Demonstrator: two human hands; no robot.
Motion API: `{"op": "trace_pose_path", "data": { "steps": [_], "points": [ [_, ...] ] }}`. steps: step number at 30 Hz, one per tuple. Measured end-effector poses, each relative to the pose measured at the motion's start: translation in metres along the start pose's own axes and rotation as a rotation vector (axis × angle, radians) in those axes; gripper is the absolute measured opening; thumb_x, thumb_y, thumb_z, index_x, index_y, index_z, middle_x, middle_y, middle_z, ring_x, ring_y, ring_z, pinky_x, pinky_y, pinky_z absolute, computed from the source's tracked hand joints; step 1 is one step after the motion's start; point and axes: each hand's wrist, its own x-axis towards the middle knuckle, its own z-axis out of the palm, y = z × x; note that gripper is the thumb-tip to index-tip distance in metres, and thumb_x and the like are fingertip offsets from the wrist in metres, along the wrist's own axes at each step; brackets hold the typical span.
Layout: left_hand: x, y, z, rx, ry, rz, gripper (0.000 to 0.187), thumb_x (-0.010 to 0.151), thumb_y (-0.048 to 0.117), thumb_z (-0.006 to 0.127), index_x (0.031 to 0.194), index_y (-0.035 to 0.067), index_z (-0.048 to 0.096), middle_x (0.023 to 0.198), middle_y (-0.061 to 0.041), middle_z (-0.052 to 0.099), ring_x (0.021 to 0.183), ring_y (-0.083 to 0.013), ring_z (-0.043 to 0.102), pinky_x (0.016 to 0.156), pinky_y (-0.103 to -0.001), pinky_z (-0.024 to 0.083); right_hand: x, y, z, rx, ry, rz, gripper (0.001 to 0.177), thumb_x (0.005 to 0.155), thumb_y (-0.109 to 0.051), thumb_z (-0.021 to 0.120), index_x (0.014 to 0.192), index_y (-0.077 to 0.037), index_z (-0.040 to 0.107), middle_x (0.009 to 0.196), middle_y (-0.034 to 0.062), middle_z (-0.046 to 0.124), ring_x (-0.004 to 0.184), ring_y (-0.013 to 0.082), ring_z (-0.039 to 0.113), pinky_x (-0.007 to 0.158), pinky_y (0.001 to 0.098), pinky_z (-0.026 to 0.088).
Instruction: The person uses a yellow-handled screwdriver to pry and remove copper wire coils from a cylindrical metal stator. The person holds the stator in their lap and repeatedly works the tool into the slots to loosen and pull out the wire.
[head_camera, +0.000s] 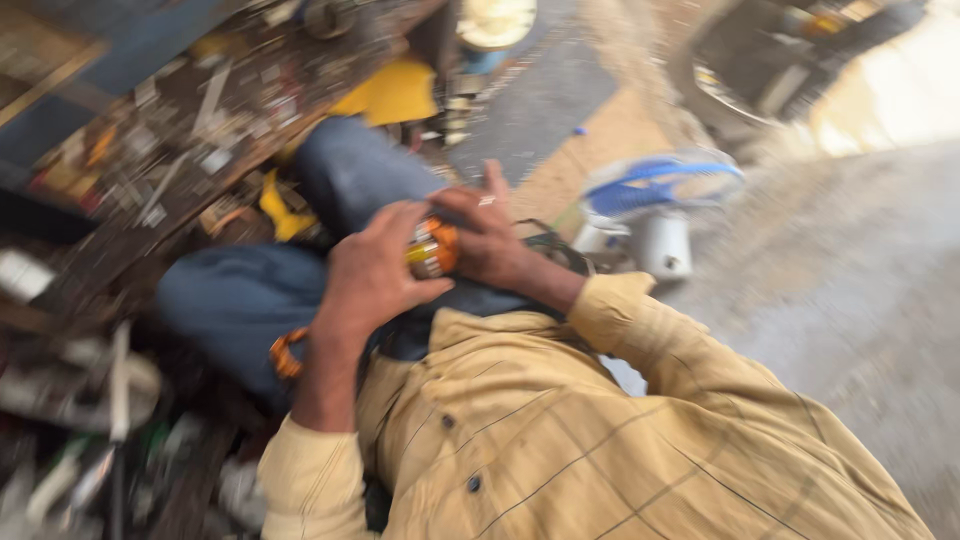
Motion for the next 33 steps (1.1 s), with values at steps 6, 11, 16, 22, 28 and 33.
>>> {"op": "trace_pose_path", "data": {
  "steps": [6,11,16,22,28,33],
  "points": [
    [0.004,0.004,-0.009,-0.016,-0.04,-0.044,0.087,0.057,0.035,0.094,0.13,0.004,0.06,0.127,-0.016,0.067,0.111,-0.0374,0.067,0.09,-0.047,0.055,0.004,0.006,0.0,0.049,-0.085,-0.038,0.024,0.084,-0.019,0.079,0.1,-0.009,0.064,0.15,0.0168,0.05,0.139,0.0365,0.053,0.116,0.0795,0.018],
    [0.004,-0.006,-0.008,-0.012,-0.084,-0.097,0.093,0.053,0.038,0.095,0.131,0.003,0.059,0.124,-0.016,0.067,0.11,-0.0354,0.068,0.09,-0.046,0.055,0.013,0.002,-0.02,-0.115,-0.282,-0.014,0.021,0.083,-0.024,0.076,0.102,-0.016,0.075,0.154,0.0086,0.046,0.137,0.0308,0.051,0.093,0.0844,0.025],
    [0.003,-0.015,-0.004,-0.041,-0.044,-0.034,0.093,0.054,0.039,0.095,0.131,0.003,0.06,0.128,-0.016,0.067,0.113,-0.0347,0.067,0.094,-0.045,0.055,0.019,0.002,-0.029,-0.198,-0.255,-0.153,0.016,0.086,-0.029,0.074,0.099,-0.02,0.074,0.156,0.0051,0.042,0.142,0.0323,0.045,0.088,0.08,0.032],
    [0.002,-0.01,-0.004,-0.044,-0.019,-0.045,0.093,0.055,0.04,0.095,0.133,0.004,0.06,0.13,-0.015,0.067,0.115,-0.0335,0.067,0.095,-0.045,0.055,0.017,0.004,-0.025,-0.212,-0.323,-0.1,0.016,0.079,-0.026,0.079,0.087,-0.015,0.07,0.155,0.0128,0.041,0.145,0.0422,0.043,0.092,0.0852,0.032],
    [-0.002,-0.003,-0.003,0.028,-0.032,-0.094,0.096,0.056,0.042,0.095,0.135,0.005,0.057,0.131,-0.015,0.065,0.112,-0.0349,0.067,0.092,-0.046,0.055,0.022,-0.012,-0.027,-0.257,-0.385,0.034,0.031,0.084,-0.025,0.077,0.115,-0.018,0.073,0.156,0.0153,0.041,0.143,0.0386,0.043,0.101,0.0872,0.024],
    [-0.009,0.001,-0.002,0.019,0.014,-0.068,0.096,0.055,0.041,0.095,0.134,0.004,0.057,0.13,-0.015,0.065,0.11,-0.0355,0.068,0.089,-0.046,0.056,0.014,-0.019,-0.035,0.077,-0.31,0.238,0.038,0.084,-0.012,0.071,0.121,-0.007,0.069,0.149,0.0175,0.05,0.14,0.0364,0.05,0.115,0.0819,0.003]
  ]
}}
